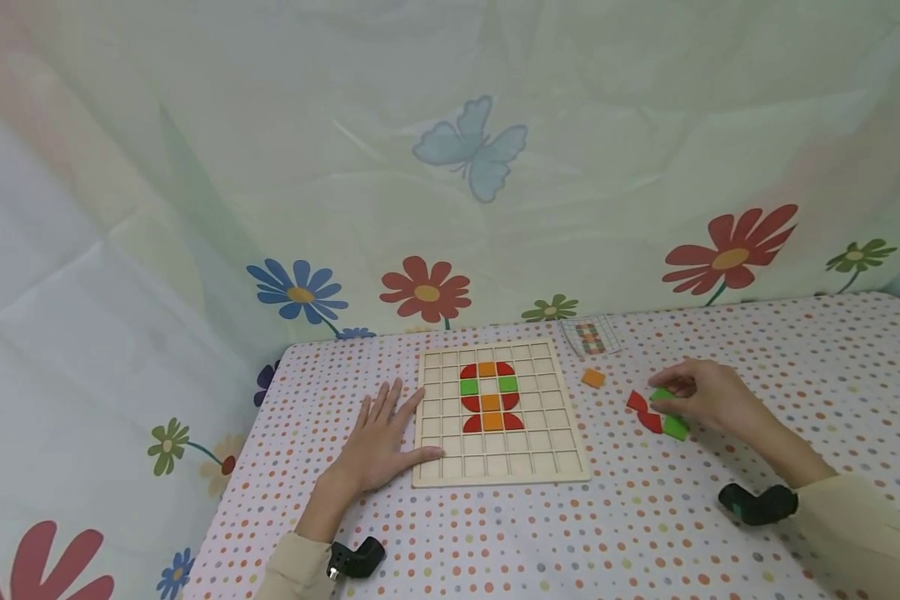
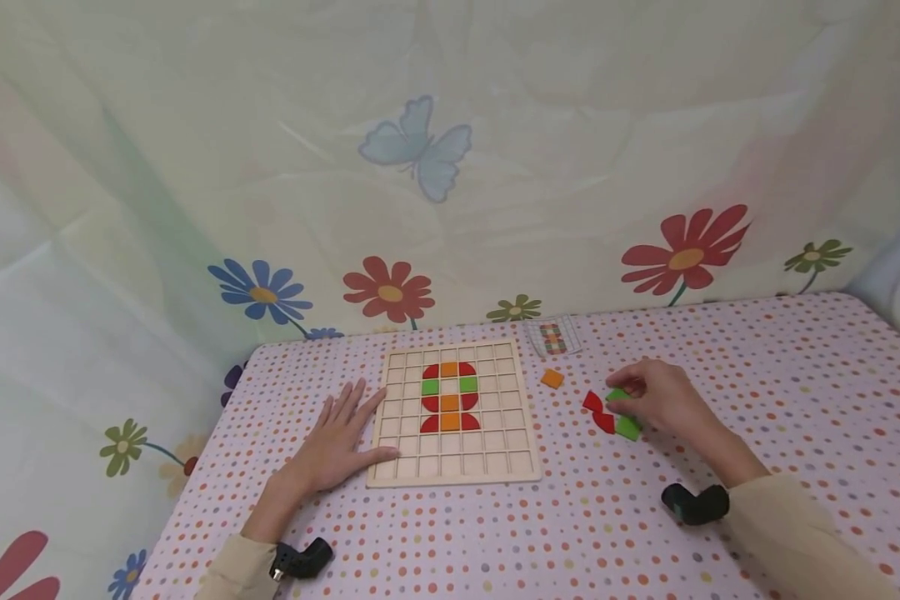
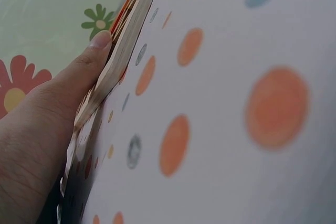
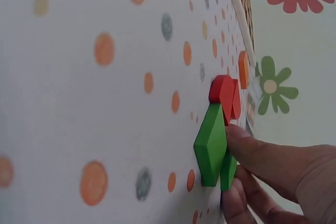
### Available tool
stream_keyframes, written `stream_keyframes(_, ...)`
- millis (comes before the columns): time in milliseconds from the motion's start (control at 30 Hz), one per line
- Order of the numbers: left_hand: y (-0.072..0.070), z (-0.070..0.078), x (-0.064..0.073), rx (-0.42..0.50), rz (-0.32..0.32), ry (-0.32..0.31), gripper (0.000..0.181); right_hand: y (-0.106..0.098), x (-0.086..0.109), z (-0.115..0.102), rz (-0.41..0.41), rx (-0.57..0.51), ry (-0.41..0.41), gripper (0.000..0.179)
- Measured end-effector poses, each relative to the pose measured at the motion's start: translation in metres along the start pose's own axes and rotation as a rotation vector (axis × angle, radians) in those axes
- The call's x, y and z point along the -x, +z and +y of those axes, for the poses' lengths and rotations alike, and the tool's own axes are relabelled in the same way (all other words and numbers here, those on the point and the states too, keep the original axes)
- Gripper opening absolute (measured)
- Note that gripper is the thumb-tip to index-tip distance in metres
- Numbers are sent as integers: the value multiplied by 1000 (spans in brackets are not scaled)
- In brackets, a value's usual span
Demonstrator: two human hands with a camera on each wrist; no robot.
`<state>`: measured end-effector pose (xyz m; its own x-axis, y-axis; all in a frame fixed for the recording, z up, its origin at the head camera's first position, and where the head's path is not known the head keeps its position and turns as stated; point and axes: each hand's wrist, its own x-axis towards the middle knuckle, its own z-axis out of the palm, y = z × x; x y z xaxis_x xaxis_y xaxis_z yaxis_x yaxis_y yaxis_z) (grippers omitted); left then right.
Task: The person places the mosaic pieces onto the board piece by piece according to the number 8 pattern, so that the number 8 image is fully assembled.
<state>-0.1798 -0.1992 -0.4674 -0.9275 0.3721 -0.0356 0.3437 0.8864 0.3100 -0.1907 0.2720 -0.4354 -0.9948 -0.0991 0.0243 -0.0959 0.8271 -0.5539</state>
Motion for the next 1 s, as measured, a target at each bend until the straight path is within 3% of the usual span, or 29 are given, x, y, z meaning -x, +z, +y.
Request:
stream_keyframes(233,1,-2,0,-7,4,-4,100,-1,0,-6,10,-16,73,34)
stream_keyframes(400,2,-2,0,-11,1,-7,100,-2,3,-6,41,-38,59,30)
stream_keyframes(667,1,0,-2,6,23,17,99,3,12,-8,160,-40,-62,26)
stream_keyframes(833,2,-1,-1,17,46,34,102,10,15,-31,253,-69,-173,25)
stream_keyframes(1000,6,-2,-2,21,39,23,103,35,16,-76,167,-161,-271,23)
